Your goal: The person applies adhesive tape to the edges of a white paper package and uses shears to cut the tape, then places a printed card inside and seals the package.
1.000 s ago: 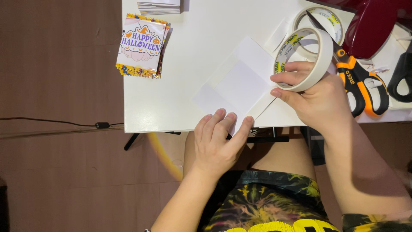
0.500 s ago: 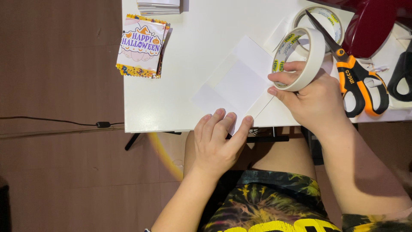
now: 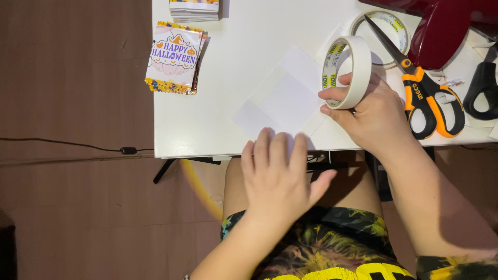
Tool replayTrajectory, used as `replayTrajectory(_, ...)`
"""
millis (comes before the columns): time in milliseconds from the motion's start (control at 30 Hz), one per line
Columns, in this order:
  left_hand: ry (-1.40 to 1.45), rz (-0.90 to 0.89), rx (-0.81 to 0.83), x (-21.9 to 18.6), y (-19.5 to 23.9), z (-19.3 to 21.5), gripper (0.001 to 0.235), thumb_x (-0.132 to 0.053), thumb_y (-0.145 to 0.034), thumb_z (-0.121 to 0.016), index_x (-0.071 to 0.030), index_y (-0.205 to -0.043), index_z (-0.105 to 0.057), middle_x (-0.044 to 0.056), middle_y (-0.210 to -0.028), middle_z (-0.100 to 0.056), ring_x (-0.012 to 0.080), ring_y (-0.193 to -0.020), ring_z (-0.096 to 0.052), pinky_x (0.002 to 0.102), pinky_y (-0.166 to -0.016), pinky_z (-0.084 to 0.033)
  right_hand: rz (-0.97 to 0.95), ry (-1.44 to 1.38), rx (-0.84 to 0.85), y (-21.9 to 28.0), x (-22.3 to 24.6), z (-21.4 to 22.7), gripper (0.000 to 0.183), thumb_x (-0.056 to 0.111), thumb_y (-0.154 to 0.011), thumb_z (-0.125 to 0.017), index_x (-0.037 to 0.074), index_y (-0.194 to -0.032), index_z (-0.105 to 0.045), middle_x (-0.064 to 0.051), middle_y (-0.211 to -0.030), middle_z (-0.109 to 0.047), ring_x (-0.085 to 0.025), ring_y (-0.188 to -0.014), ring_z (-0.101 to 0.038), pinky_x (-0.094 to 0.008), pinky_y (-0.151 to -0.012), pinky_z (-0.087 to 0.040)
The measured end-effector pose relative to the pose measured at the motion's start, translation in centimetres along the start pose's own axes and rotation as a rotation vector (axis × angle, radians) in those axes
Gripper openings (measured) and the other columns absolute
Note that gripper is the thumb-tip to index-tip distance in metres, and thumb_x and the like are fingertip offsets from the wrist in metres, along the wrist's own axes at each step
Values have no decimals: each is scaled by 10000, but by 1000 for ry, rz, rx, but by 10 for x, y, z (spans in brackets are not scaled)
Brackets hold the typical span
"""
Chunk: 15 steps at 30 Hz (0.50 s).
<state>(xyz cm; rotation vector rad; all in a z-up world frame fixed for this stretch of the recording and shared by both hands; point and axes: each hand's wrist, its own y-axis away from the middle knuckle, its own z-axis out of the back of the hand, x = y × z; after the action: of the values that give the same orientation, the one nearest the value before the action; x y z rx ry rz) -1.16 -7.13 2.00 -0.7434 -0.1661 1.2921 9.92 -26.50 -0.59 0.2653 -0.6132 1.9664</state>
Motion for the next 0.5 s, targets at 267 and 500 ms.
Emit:
replayTrajectory(267,-380,105,214,-55,-1,-62,1128,-881,-788,-521,10,-1477,-564,154,-1509,-550,323,-1438,-467,538,-1192,-290,42,29,-42,1,-5,-5,243,234,-908,-810,226,-1151,-808,-132,-1296,-690,-275,-1253,-620,-419,-1042,-480)
replayTrajectory(500,-569,-16,212,-44,7,-50,951,-799,-899,-518,-65,-1501,-551,100,-1505,-546,263,-1435,-470,539,-1189,-272,33,31,-46,-1,3,-1,206,236,-927,-806,222,-1132,-819,-86,-1201,-710,-262,-1189,-633,-412,-1001,-485)
